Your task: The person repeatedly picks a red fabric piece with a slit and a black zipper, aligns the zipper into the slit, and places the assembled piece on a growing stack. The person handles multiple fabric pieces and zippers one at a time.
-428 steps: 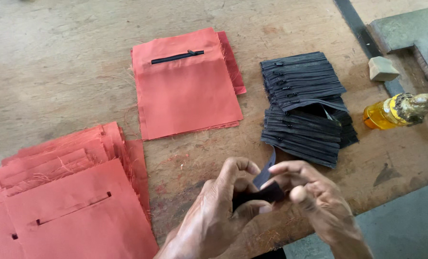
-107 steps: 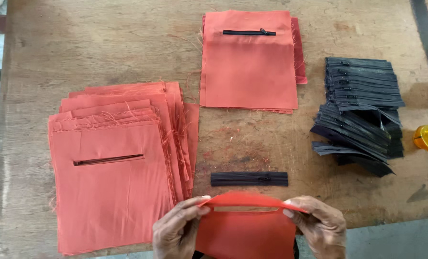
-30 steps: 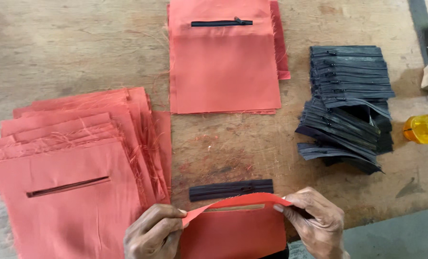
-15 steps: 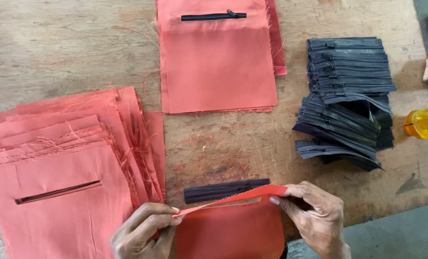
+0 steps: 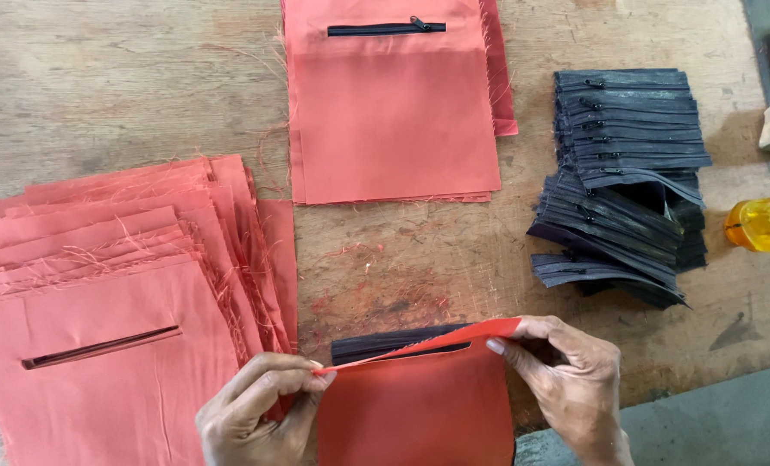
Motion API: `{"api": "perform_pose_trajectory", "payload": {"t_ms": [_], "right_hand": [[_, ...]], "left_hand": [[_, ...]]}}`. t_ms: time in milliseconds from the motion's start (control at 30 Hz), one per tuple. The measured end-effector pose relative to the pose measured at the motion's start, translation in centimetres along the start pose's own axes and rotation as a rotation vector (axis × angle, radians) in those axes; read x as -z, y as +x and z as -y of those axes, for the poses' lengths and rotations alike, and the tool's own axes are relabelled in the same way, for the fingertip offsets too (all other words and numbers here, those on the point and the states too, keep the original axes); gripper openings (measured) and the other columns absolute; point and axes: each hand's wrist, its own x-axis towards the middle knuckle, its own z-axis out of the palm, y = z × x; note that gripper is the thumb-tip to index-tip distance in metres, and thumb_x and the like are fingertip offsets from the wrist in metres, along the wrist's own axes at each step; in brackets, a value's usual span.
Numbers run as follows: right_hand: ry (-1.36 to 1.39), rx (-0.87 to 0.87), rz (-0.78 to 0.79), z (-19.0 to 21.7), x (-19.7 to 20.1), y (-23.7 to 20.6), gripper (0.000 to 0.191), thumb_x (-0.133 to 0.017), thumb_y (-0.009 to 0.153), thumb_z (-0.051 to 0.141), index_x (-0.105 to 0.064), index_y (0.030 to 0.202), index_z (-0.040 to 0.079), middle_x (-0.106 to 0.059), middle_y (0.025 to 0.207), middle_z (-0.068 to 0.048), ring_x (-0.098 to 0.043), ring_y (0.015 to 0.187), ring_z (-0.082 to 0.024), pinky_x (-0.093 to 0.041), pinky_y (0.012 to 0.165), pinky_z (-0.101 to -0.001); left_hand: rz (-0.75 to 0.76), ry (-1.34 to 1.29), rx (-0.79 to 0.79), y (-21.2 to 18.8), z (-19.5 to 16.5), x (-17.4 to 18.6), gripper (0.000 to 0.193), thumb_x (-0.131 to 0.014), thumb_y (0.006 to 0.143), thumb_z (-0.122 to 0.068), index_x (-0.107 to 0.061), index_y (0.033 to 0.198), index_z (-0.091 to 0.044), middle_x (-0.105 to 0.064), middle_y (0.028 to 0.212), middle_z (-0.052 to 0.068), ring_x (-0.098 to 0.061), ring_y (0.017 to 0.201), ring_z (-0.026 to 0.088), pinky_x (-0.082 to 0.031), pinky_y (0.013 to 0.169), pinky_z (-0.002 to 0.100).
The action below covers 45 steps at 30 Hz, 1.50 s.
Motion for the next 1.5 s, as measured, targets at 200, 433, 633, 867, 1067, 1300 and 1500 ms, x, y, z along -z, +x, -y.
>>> {"api": "perform_pose_trajectory", "payload": {"t_ms": [200, 433, 633, 867, 1067, 1300, 1500], "right_hand": [[0.064, -0.042, 0.009, 0.2, 0.0, 0.4, 0.017, -0.082, 0.078, 0.0, -0.077, 0.094, 0.003, -0.078, 0.085, -0.002, -0.067, 0.074, -0.006, -0.056, 0.068, -0.0209], [0.088, -0.108, 0.031, 0.6, -0.1, 0.6, 0.018, -0.081, 0.078, -0.001, -0.077, 0.095, 0.003, -0.078, 0.082, 0.0, -0.068, 0.069, -0.005, -0.057, 0.063, -0.0204], [0.025, -0.104, 0.02, 0.5, -0.3, 0.7, 0.016, -0.084, 0.077, 0.002, -0.077, 0.092, 0.004, -0.074, 0.075, 0.001, -0.063, 0.063, -0.004, -0.053, 0.057, -0.0201], [-0.179, -0.207, 0.058, 1.9, -0.4, 1.4, 0.024, -0.087, 0.072, 0.007, -0.075, 0.092, 0.007, -0.071, 0.074, 0.002, -0.059, 0.059, -0.005, -0.051, 0.051, -0.0211], [-0.265, -0.439, 0.116, 3.7, -0.4, 2.7, 0.038, -0.09, 0.07, 0.011, -0.069, 0.101, 0.009, -0.062, 0.077, 0.0, -0.054, 0.058, -0.008, -0.052, 0.053, -0.0241], [-0.231, -0.446, 0.102, 4.0, -0.4, 2.7, 0.042, -0.091, 0.071, 0.014, -0.068, 0.105, 0.008, -0.061, 0.078, 0.0, -0.052, 0.06, -0.008, -0.052, 0.056, -0.0239], [-0.264, -0.447, 0.096, 3.6, -0.4, 2.4, 0.044, -0.091, 0.072, 0.016, -0.067, 0.107, 0.008, -0.062, 0.078, -0.001, -0.055, 0.059, -0.009, -0.054, 0.056, -0.0242]], "left_hand": [[0.02, -0.037, 0.008, 0.3, 0.4, -0.1, 0.017, -0.086, 0.065, 0.005, -0.072, 0.067, -0.004, -0.074, 0.074, 0.004, -0.075, 0.07, 0.008, -0.058, 0.065, 0.021], [0.057, -0.015, 0.009, 0.5, 1.0, 0.1, 0.017, -0.087, 0.065, 0.003, -0.073, 0.068, -0.005, -0.075, 0.074, 0.003, -0.074, 0.069, 0.008, -0.058, 0.065, 0.021], [0.081, -0.001, 0.005, 0.5, 1.4, 0.1, 0.016, -0.088, 0.065, 0.0, -0.073, 0.069, -0.005, -0.075, 0.075, 0.003, -0.075, 0.069, 0.009, -0.058, 0.064, 0.022], [0.086, 0.004, -0.096, 0.7, 0.4, -0.1, 0.013, -0.084, 0.074, -0.002, -0.079, 0.086, -0.006, -0.078, 0.087, 0.007, -0.074, 0.074, 0.013, -0.058, 0.067, 0.024], [0.12, 0.059, -0.115, 1.3, -0.8, -0.3, 0.019, -0.082, 0.074, -0.003, -0.079, 0.092, -0.005, -0.077, 0.09, 0.009, -0.077, 0.079, 0.017, -0.061, 0.07, 0.027], [0.191, 0.052, 0.049, 1.5, -0.9, -0.5, 0.015, -0.081, 0.079, -0.007, -0.081, 0.094, -0.006, -0.077, 0.089, 0.01, -0.078, 0.07, 0.015, -0.06, 0.061, 0.026], [0.201, 0.083, 0.051, 1.5, -0.8, -0.4, 0.017, -0.081, 0.078, -0.008, -0.082, 0.095, -0.007, -0.078, 0.091, 0.01, -0.079, 0.074, 0.018, -0.061, 0.062, 0.027]]}}
